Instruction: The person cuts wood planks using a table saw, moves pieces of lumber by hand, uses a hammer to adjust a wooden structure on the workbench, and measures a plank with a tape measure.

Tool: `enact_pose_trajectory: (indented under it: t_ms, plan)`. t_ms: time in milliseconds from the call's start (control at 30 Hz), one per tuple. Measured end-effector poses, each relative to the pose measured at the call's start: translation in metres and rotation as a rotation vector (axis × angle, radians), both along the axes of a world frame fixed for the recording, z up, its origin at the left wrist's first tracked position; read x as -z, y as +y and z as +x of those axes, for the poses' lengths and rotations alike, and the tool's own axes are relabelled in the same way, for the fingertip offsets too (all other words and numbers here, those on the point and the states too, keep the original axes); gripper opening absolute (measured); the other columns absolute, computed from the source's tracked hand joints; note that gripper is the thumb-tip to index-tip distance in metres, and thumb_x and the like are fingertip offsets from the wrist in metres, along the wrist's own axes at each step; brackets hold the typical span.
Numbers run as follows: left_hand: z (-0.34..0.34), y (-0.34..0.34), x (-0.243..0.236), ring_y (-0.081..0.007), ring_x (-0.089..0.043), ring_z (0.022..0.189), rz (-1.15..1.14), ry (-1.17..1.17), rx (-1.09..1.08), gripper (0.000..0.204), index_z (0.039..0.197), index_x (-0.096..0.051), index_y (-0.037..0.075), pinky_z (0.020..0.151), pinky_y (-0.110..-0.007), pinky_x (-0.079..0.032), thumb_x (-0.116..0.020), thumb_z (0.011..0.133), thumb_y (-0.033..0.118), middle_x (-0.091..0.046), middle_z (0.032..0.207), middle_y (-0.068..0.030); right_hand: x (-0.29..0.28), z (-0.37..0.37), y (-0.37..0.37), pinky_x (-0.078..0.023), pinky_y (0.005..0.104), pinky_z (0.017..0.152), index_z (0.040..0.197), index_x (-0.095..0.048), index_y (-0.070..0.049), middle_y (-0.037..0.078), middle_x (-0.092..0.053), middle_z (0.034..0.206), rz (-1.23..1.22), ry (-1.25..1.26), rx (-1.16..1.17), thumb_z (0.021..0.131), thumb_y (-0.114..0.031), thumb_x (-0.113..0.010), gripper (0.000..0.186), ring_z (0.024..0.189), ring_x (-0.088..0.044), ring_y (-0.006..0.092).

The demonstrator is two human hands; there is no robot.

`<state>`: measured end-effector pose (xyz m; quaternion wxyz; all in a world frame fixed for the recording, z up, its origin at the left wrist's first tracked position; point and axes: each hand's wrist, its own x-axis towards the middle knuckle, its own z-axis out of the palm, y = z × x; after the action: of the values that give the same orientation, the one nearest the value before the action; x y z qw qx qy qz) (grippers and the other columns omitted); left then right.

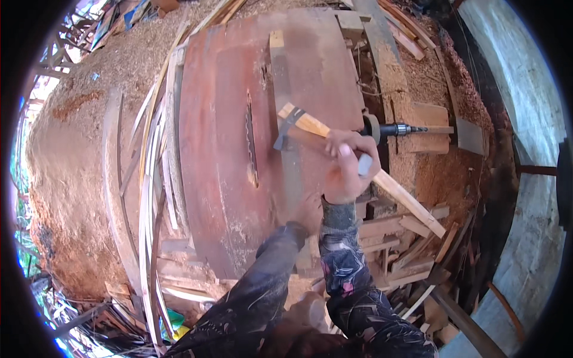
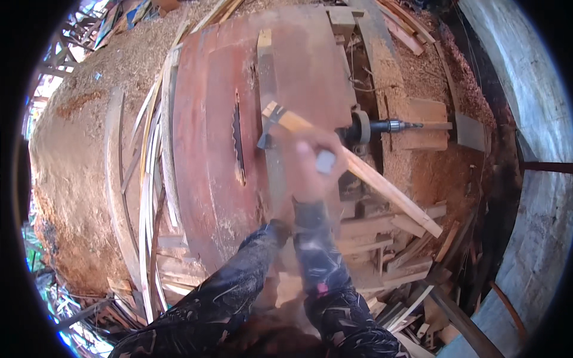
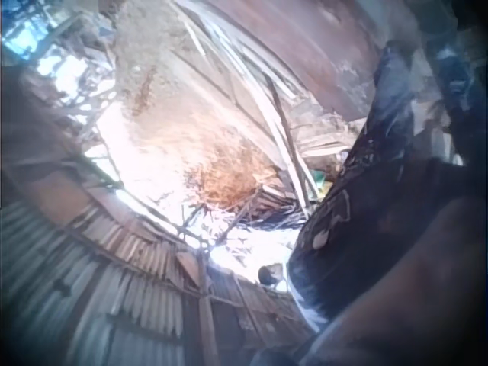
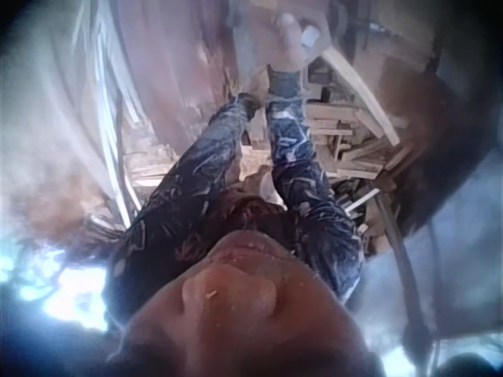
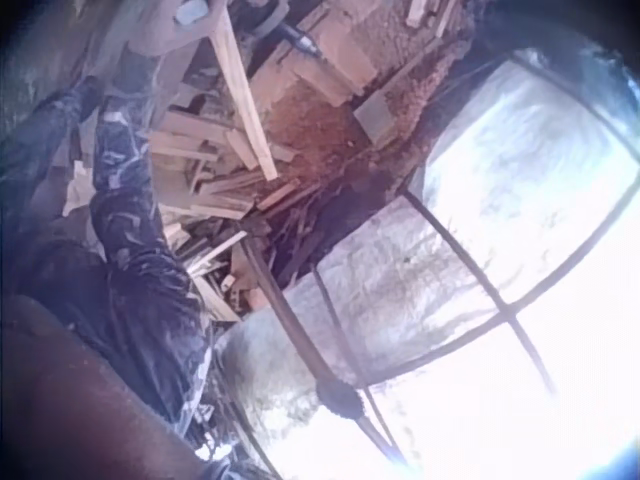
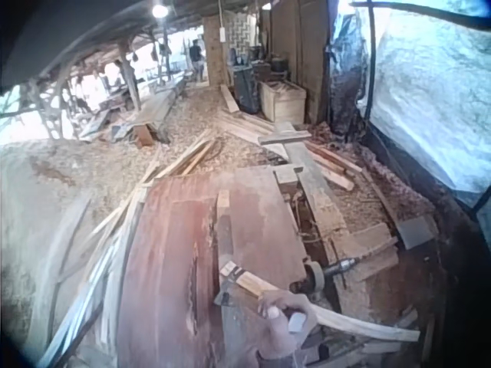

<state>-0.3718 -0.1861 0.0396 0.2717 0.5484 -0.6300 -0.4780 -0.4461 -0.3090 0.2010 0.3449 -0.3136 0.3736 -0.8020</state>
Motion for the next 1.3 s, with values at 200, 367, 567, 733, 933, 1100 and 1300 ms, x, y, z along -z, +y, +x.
enact_pose_trajectory:
  t_ms: [200, 367, 567, 733, 933, 1100, 1300]
  plan:
    - [0.005, -0.007, 0.016, -0.0305, -0.058, 0.096, -0.55, -0.532, 0.398, 0.021, 0.081, -0.068, 0.003, 0.1, -0.042, -0.038, -0.059, 0.074, 0.021, -0.065, 0.087, -0.0142, -0.038, -0.016, -0.086, -0.041, 0.026, 0.05, 0.076, -0.057, -0.001, 0.004, -0.052, 0.063, 0.158, 0.283, -0.251, 0.082, -0.007, -0.063, 0.01, 0.052, -0.049, 0.0104]
    - [0.004, -0.014, -0.004, -0.0286, -0.059, 0.093, -0.472, -0.425, 0.308, 0.019, 0.071, -0.067, 0.005, 0.097, -0.041, -0.039, -0.061, 0.073, 0.023, -0.065, 0.083, -0.0126, -0.029, 0.004, -0.044, -0.046, 0.0319, 0.057, 0.081, -0.062, -0.002, 0.005, -0.062, 0.075, 0.023, 0.549, -0.133, 0.074, -0.011, -0.071, 0.014, 0.057, -0.056, 0.0197]
    - [0.004, -0.008, 0.005, -0.0303, -0.061, 0.089, -0.43, -0.211, 0.095, 0.018, 0.075, -0.067, 0.005, 0.095, -0.041, -0.041, -0.062, 0.071, 0.022, -0.067, 0.086, -0.0144, -0.03, 0.01, 0.04, -0.049, 0.0335, 0.059, 0.078, -0.059, 0.0, 0.011, -0.061, 0.072, -0.226, 0.342, -0.328, 0.07, -0.003, -0.068, 0.012, 0.064, -0.06, 0.0216]
    - [0.003, -0.001, 0.008, -0.0295, -0.061, 0.091, -0.397, -0.305, 0.292, 0.025, 0.082, -0.07, 0.004, 0.097, -0.041, -0.04, -0.061, 0.071, 0.024, -0.068, 0.087, -0.0134, -0.022, -0.004, 0.024, -0.043, 0.0307, 0.053, 0.08, -0.055, 0.001, 0.008, -0.056, 0.066, 0.009, 0.021, -0.224, 0.082, -0.006, -0.065, 0.013, 0.059, -0.054, 0.015]
    - [0.014, -0.006, 0.01, -0.0302, -0.061, 0.092, -0.413, -0.587, 0.511, 0.023, 0.079, -0.069, 0.003, 0.099, -0.043, -0.039, -0.06, 0.072, 0.024, -0.067, 0.085, -0.0144, -0.045, 0.003, -0.079, -0.04, 0.023, 0.048, 0.076, -0.058, 0.001, -0.001, -0.055, 0.059, 0.037, 0.433, -0.184, 0.081, -0.007, -0.063, 0.01, 0.054, -0.051, 0.0057]
    - [0.008, 0.0, 0.027, -0.0303, -0.061, 0.093, -0.512, -0.411, 0.344, 0.021, 0.077, -0.067, 0.003, 0.103, -0.045, -0.037, -0.06, 0.072, 0.023, -0.066, 0.085, -0.0159, -0.029, -0.036, -0.131, -0.042, 0.0252, 0.049, 0.067, -0.058, -0.002, 0.0, -0.052, 0.056, -0.015, 0.781, 0.005, 0.076, -0.013, -0.063, 0.015, 0.054, -0.05, 0.0061]
    - [0.01, -0.001, 0.023, -0.0291, -0.061, 0.096, -0.412, -0.519, 0.474, 0.021, 0.079, -0.067, 0.005, 0.105, -0.044, -0.035, -0.059, 0.075, 0.024, -0.067, 0.084, -0.0157, -0.02, -0.041, -0.165, -0.044, 0.0283, 0.049, 0.069, -0.063, -0.001, 0.003, -0.057, 0.058, 0.252, 0.6, -0.3, 0.078, -0.017, -0.063, 0.018, 0.051, -0.055, 0.0135]
